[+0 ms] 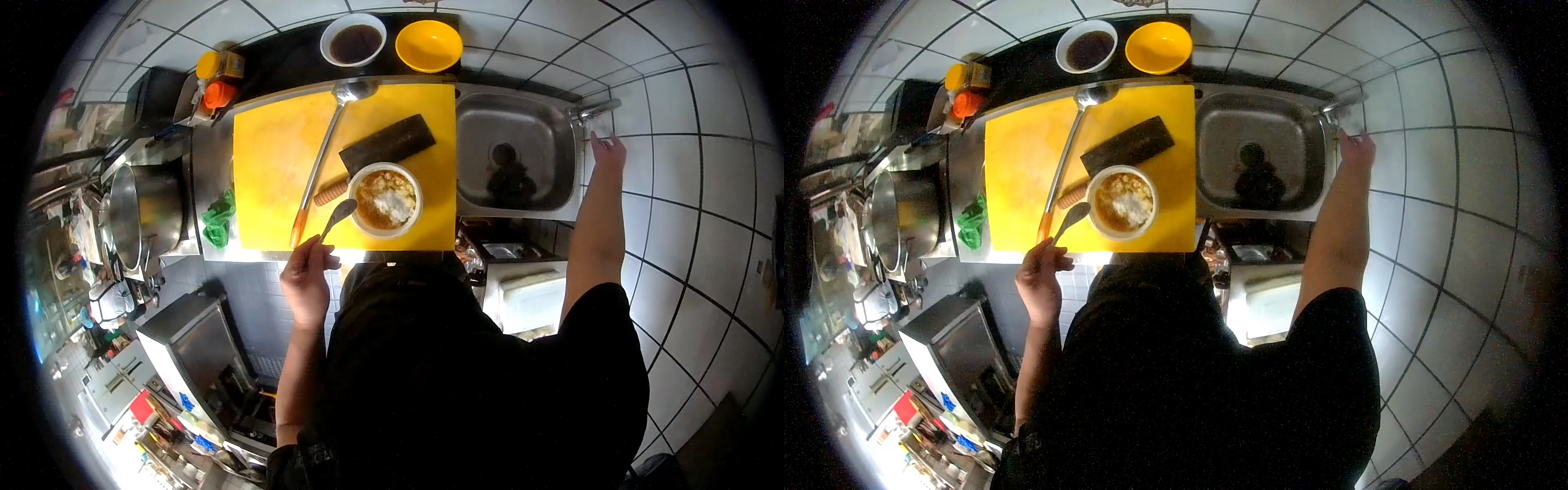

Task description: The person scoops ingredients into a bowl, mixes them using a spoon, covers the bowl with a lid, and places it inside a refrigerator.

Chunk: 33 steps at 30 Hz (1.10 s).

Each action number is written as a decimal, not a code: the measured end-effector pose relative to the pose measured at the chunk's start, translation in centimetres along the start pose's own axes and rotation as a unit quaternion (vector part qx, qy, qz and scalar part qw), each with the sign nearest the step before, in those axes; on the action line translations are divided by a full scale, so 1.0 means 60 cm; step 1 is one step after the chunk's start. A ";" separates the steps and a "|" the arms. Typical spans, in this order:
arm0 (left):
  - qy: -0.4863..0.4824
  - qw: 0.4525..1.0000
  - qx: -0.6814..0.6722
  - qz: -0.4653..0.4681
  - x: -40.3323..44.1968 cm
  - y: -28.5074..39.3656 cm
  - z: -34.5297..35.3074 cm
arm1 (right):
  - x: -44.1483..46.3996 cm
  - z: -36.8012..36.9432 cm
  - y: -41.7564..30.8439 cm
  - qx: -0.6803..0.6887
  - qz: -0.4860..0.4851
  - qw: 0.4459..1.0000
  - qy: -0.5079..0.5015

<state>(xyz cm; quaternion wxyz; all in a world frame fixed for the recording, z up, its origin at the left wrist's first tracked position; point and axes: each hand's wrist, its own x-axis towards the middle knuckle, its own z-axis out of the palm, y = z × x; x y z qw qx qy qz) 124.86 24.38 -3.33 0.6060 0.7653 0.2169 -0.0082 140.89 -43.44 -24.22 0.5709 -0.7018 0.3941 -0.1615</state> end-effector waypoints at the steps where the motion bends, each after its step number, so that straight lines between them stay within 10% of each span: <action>1: -0.013 0.999 0.039 0.022 0.002 -0.006 0.001 | -0.027 0.008 -0.023 0.047 0.006 0.999 -0.025; 3: -0.038 0.990 0.118 0.063 0.005 -0.015 0.003 | 0.075 0.012 0.080 0.506 0.143 0.850 -0.004; 9: -0.145 0.936 0.246 0.206 0.022 -0.027 0.032 | -0.034 0.067 0.072 0.184 0.205 0.959 0.060; 12: -0.194 0.922 0.249 0.226 0.032 -0.035 0.062 | -0.188 0.128 -0.013 -0.317 -0.019 0.947 -0.036; 21: -0.204 0.825 0.412 0.328 0.087 -0.099 0.074 | -0.540 0.276 -0.020 -0.212 -0.099 0.887 -0.398; 23: -0.195 0.821 0.423 0.331 0.088 -0.096 0.070 | -0.593 0.299 -0.029 -0.123 0.099 0.877 -0.453; 33: -0.194 0.812 0.446 0.321 0.105 -0.121 0.116 | -0.665 0.314 -0.047 -0.060 0.098 0.883 -0.456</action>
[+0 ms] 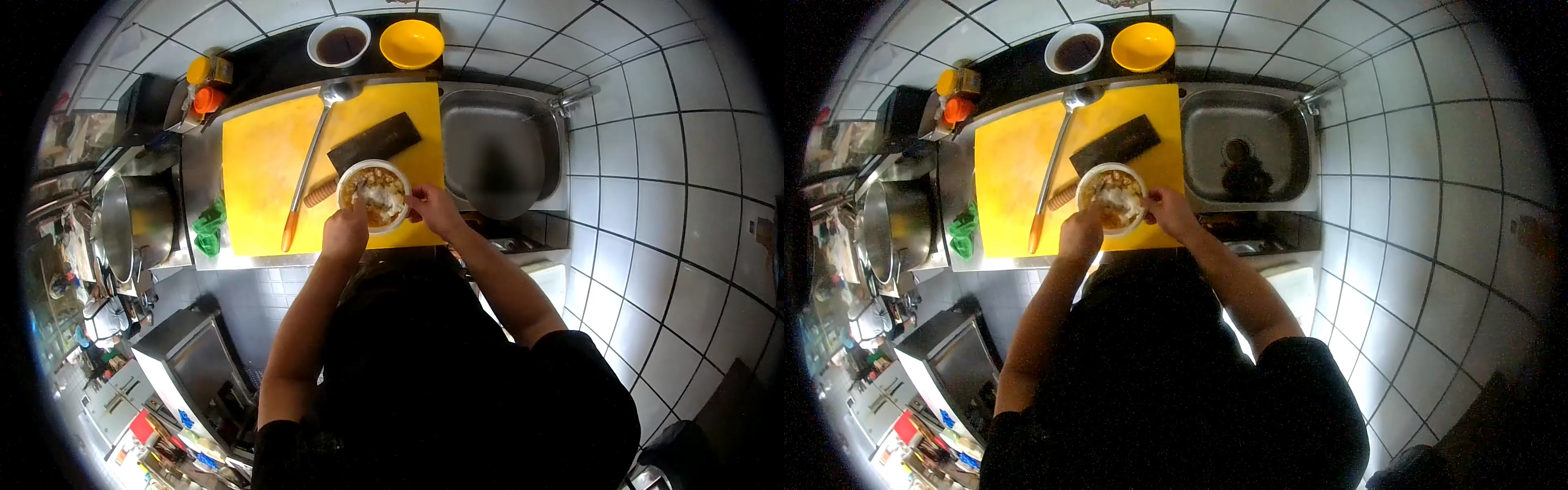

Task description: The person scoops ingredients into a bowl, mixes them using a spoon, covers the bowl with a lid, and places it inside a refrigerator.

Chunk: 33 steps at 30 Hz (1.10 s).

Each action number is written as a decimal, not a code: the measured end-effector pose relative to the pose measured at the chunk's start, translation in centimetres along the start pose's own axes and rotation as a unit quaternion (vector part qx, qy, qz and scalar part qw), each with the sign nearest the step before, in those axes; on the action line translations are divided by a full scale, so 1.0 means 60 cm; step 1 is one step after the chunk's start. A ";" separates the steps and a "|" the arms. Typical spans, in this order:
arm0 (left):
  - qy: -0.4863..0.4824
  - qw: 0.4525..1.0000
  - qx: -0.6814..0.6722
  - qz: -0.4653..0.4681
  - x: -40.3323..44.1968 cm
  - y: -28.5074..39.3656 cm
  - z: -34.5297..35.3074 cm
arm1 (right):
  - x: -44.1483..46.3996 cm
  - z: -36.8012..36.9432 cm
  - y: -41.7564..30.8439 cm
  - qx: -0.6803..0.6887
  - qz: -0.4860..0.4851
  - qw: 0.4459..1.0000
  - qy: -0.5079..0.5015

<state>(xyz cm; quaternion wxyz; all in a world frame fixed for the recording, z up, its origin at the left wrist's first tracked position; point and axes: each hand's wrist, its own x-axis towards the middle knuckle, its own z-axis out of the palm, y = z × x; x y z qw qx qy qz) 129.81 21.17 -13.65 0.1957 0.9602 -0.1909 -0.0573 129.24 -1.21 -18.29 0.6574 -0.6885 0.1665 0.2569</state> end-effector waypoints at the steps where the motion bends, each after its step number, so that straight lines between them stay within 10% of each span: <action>1: -0.016 1.000 -0.012 -0.019 0.003 -0.001 0.009 | 0.001 -0.001 -0.001 -0.002 0.000 1.000 0.001; 14: -0.118 0.990 0.007 0.073 -0.008 0.032 -0.018 | 0.006 0.001 0.020 0.084 -0.005 0.996 -0.004; 25: -0.250 0.952 0.167 -0.060 -0.003 0.053 -0.041 | 0.010 -0.002 0.031 0.067 -0.013 0.998 -0.002; 33: -0.153 0.980 0.126 -0.016 0.067 0.042 -0.050 | 0.018 0.000 0.040 0.062 -0.018 0.998 0.006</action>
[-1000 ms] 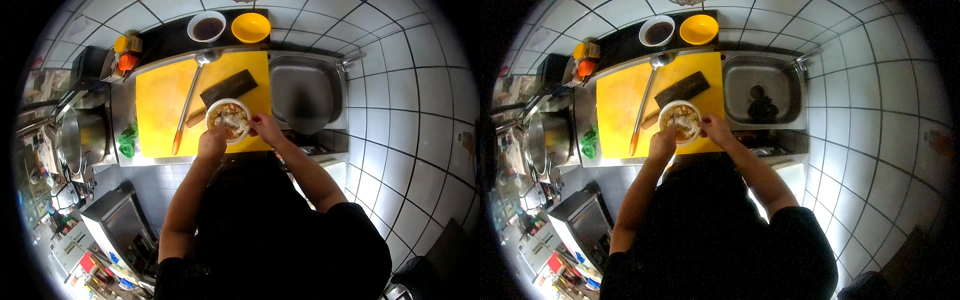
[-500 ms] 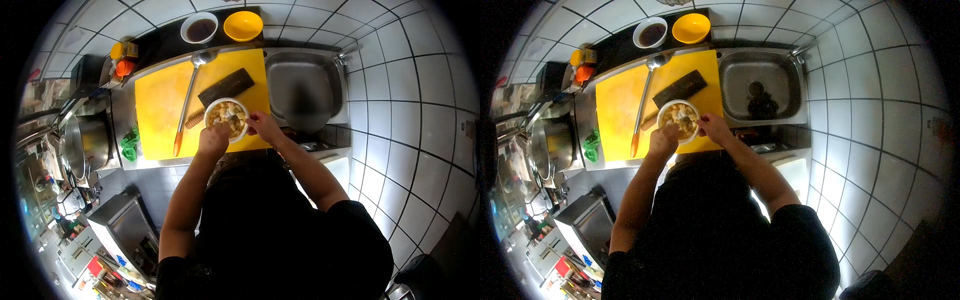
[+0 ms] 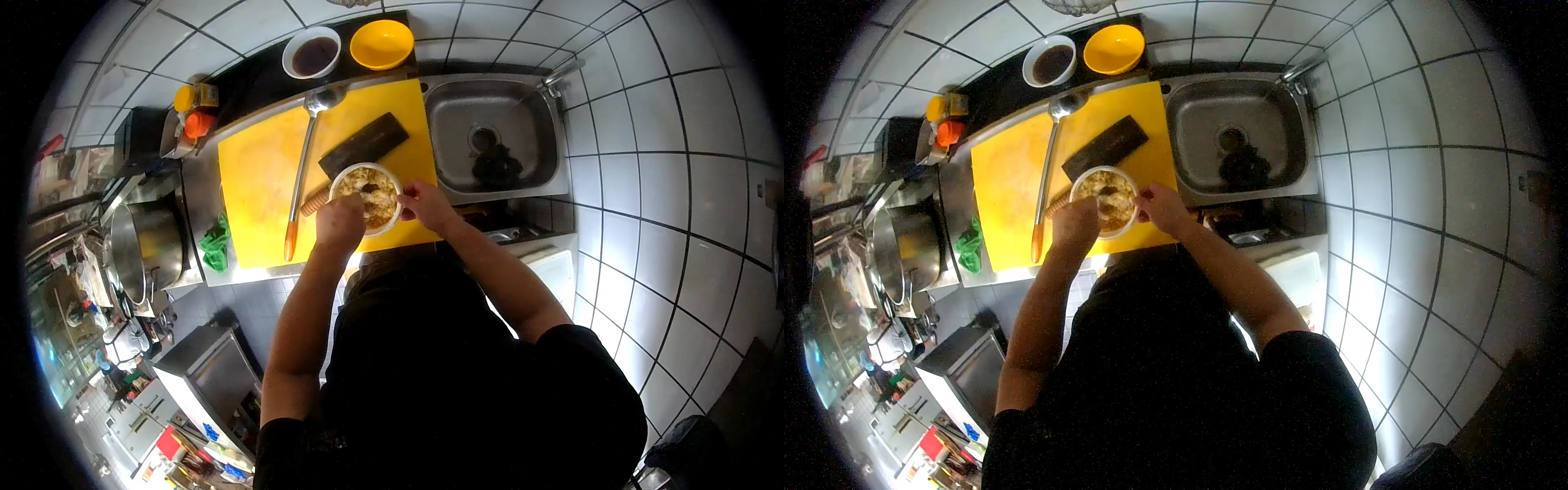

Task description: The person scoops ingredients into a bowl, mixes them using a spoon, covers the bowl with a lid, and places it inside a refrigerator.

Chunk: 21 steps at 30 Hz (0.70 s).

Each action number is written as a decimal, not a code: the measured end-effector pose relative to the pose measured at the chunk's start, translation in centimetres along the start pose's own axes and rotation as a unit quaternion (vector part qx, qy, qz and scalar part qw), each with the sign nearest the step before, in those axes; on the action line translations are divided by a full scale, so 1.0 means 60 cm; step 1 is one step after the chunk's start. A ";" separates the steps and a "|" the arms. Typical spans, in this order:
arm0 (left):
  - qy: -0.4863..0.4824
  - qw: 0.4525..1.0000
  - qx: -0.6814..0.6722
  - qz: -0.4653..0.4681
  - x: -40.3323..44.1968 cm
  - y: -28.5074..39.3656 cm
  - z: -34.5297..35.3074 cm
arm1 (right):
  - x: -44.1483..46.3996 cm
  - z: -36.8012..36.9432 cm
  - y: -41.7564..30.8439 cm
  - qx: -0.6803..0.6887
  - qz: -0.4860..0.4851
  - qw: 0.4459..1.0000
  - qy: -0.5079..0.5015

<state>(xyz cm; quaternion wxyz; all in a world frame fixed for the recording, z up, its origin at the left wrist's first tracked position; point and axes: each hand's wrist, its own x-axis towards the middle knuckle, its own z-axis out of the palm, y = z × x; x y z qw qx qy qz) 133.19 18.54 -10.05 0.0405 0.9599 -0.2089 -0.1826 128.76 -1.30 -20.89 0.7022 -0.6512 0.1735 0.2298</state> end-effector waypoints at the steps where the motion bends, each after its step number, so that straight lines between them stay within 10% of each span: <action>1: -0.017 1.000 0.014 -0.009 -0.005 0.002 0.001 | 0.005 -0.001 0.005 -0.022 -0.005 1.000 0.000; 7: -0.079 0.996 0.018 0.042 -0.028 0.037 0.006 | 0.005 0.002 0.013 0.016 -0.003 1.000 0.003; 21: 0.120 0.992 -0.029 0.003 0.005 0.003 0.015 | -0.004 0.005 -0.007 0.004 0.019 1.000 0.006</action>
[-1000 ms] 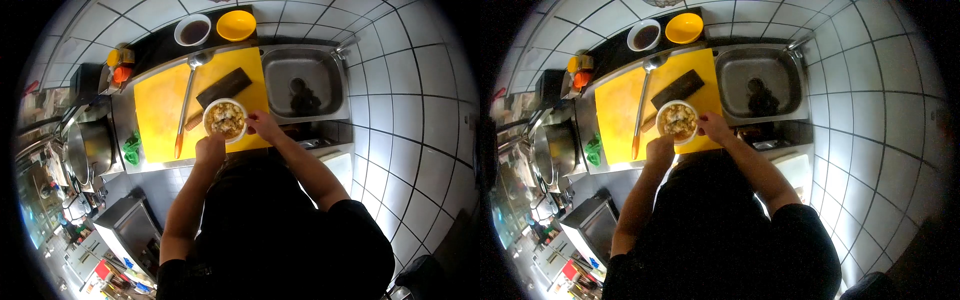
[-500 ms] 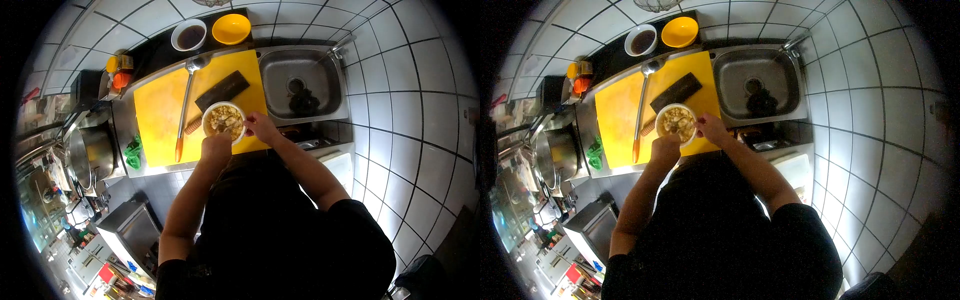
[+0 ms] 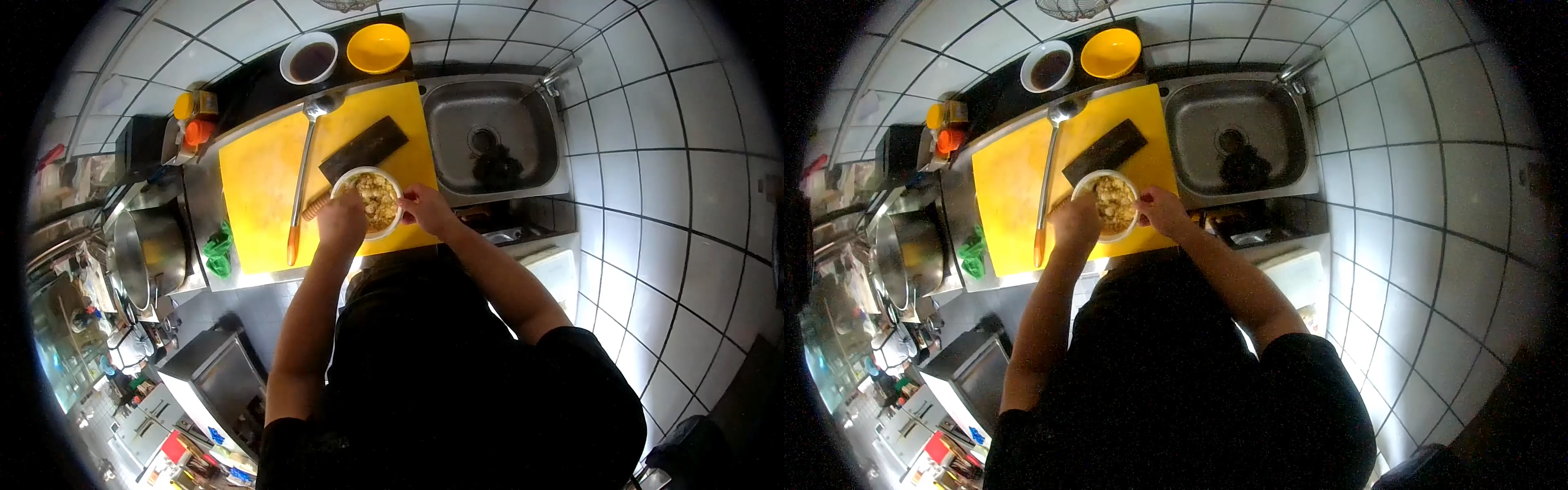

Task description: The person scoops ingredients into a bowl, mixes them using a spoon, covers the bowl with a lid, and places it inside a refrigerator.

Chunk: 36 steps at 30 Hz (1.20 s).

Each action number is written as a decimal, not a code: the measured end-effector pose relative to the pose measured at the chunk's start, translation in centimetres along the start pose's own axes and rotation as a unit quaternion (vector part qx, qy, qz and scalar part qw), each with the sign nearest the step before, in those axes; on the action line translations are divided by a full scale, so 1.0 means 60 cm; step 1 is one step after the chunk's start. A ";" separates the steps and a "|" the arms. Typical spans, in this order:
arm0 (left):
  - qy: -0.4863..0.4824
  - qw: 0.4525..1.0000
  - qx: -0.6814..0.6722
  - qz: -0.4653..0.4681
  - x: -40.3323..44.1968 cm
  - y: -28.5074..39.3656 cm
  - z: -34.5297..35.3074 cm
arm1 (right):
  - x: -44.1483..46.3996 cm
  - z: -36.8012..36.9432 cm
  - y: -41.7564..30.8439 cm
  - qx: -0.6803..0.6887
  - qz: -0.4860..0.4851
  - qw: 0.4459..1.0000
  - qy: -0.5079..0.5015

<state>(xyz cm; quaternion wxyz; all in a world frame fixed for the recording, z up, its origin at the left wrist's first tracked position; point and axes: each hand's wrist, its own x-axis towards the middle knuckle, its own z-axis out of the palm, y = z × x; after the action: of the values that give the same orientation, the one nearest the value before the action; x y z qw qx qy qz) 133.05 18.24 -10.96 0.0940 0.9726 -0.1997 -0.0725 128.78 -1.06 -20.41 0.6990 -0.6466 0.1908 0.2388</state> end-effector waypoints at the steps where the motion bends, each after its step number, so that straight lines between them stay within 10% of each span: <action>1: 0.006 0.998 0.001 0.055 0.006 -0.001 0.017 | -0.002 -0.001 -0.004 -0.006 -0.001 1.000 0.000; 6: -0.078 0.965 0.037 0.249 -0.015 -0.027 0.018 | 0.000 -0.004 -0.004 0.001 0.014 1.000 -0.018; 10: -0.170 0.971 0.067 0.155 -0.028 -0.039 -0.061 | 0.007 -0.005 0.008 0.004 0.022 1.000 -0.020; 16: -0.037 0.988 0.106 0.107 -0.010 -0.049 -0.035 | -0.002 0.001 0.002 0.031 0.005 1.000 0.000; 19: -0.172 0.977 0.115 0.041 -0.016 -0.026 -0.030 | -0.003 0.002 0.007 0.046 0.006 0.999 0.003; 36: -0.073 0.997 -0.038 0.014 -0.034 -0.057 -0.026 | -0.038 0.026 0.013 0.057 0.008 0.998 0.020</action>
<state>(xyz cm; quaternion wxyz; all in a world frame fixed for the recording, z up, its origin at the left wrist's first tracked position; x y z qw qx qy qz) 132.79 22.40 -9.94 0.1170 0.9577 -0.2165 -0.1490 126.40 0.35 -19.57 0.7284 -0.6091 0.2233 0.2204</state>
